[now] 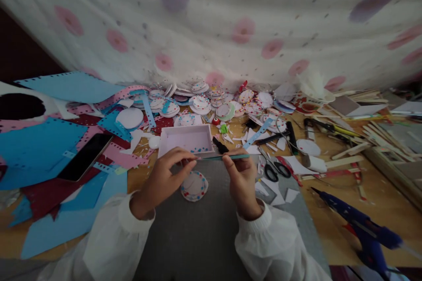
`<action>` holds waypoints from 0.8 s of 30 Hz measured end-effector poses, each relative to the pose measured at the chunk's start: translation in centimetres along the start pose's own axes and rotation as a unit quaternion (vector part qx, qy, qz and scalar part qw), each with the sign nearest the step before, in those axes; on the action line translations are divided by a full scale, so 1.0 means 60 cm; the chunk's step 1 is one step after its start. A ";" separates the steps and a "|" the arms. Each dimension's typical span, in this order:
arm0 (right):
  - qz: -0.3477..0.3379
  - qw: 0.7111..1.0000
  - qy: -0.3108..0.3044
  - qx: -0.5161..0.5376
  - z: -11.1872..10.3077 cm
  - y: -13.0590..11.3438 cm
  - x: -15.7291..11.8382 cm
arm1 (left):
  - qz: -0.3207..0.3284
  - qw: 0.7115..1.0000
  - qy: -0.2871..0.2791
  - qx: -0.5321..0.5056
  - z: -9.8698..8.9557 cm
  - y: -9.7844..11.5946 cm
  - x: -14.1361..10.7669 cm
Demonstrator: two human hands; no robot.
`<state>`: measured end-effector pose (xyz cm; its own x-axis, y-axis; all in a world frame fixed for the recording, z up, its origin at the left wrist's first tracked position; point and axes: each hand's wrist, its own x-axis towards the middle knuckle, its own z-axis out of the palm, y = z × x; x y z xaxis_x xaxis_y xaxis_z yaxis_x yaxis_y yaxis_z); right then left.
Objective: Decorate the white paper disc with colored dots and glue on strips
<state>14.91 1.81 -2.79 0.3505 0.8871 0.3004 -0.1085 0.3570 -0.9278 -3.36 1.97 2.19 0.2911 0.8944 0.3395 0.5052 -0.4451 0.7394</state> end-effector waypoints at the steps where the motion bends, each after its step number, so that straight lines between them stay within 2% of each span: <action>1: -0.003 1.000 -0.007 -0.002 0.001 -0.001 -0.002 | -0.004 1.000 0.002 -0.009 0.004 0.002 -0.005; 6: -0.016 0.999 -0.026 -0.009 0.003 -0.003 -0.006 | -0.002 1.000 0.021 -0.017 0.012 -0.003 -0.013; 12: -0.024 0.999 -0.026 -0.023 0.005 -0.005 -0.006 | 0.006 1.000 0.015 -0.009 0.009 -0.004 -0.010; 24: 0.017 0.999 -0.043 -0.007 0.003 -0.002 -0.001 | 0.015 1.000 0.010 -0.025 0.005 -0.004 -0.006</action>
<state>14.72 1.74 -2.63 0.2656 0.9205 0.2866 -0.1063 0.3234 -0.9403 -3.36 1.75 1.71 0.2880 0.8818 0.3735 0.4558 -0.4693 0.7563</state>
